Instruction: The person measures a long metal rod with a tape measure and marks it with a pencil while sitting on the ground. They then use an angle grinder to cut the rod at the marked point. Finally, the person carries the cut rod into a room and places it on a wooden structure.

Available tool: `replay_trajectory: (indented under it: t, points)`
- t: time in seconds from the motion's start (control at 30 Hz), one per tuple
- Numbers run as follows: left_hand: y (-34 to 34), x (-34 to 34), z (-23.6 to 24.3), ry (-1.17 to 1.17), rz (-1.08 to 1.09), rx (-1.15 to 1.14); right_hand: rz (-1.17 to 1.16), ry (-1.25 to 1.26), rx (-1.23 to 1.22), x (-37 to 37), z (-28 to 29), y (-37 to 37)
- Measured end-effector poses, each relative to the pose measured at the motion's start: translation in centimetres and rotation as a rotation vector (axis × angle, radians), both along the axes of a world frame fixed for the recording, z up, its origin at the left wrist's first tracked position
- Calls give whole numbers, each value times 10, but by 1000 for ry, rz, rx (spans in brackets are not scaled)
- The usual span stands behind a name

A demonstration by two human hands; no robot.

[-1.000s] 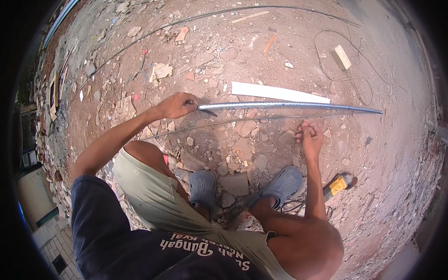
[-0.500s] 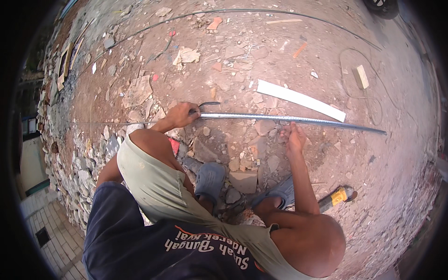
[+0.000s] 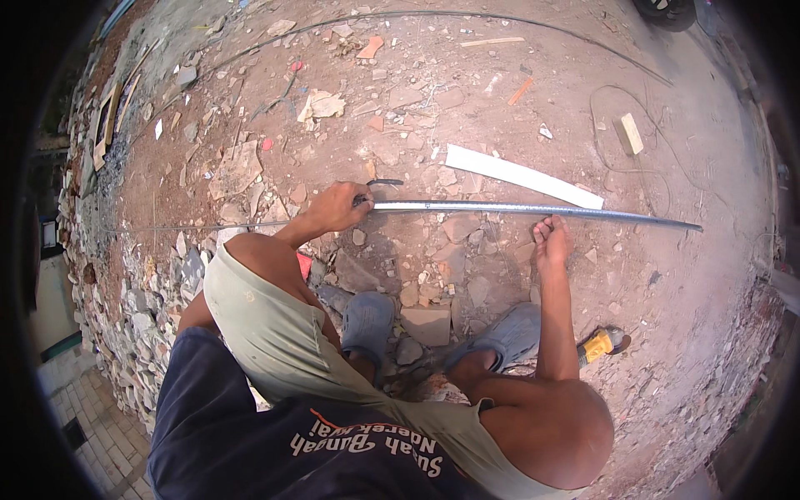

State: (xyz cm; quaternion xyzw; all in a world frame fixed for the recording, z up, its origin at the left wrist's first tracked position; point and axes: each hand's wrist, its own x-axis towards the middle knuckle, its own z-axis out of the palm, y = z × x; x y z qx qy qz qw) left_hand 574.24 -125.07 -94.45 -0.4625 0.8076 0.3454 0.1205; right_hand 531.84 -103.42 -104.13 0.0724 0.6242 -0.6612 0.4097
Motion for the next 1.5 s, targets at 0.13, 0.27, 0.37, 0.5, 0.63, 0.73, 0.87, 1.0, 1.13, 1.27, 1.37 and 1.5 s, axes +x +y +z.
replay_trajectory:
  t: [0.13, 0.27, 0.37, 0.5, 0.63, 0.73, 0.87, 1.0, 1.13, 1.27, 1.37, 1.5]
  points:
    - [4, -16, 2, -7, -4, 4, -178, -114, 0, -77, -12, 14]
    - [8, -21, -9, 3, -12, 12, -325, -76, 0, -134, -30, 42]
    - [10, -23, -19, 27, -40, 17, -282, -133, 34, -148, -39, 56]
    - [15, -30, -30, 0, -42, 14, -322, -110, 101, -150, -36, 73]
    - [17, -20, -39, -39, -14, 88, -96, -30, 191, -115, -5, 75]
    - [20, -23, -42, -37, -5, 98, -33, 85, 234, -87, 23, 89]
    - [22, -24, -42, -12, -7, 92, 151, 555, 317, -13, 43, 110]
    - [25, -24, -45, -26, -26, 69, 386, 1023, 340, 35, 36, 124]
    - [26, -24, -47, -36, -39, 53, 449, 1011, 387, 69, 32, 122]
    - [27, -22, -47, -35, -30, 30, 534, 1197, 418, 69, 34, 117]
    - [29, -24, -42, -38, -31, 35, 558, 1194, 446, 70, 34, 116]
    - [29, -17, -49, -8, -50, -7, 536, 1130, 402, 73, 37, 112]
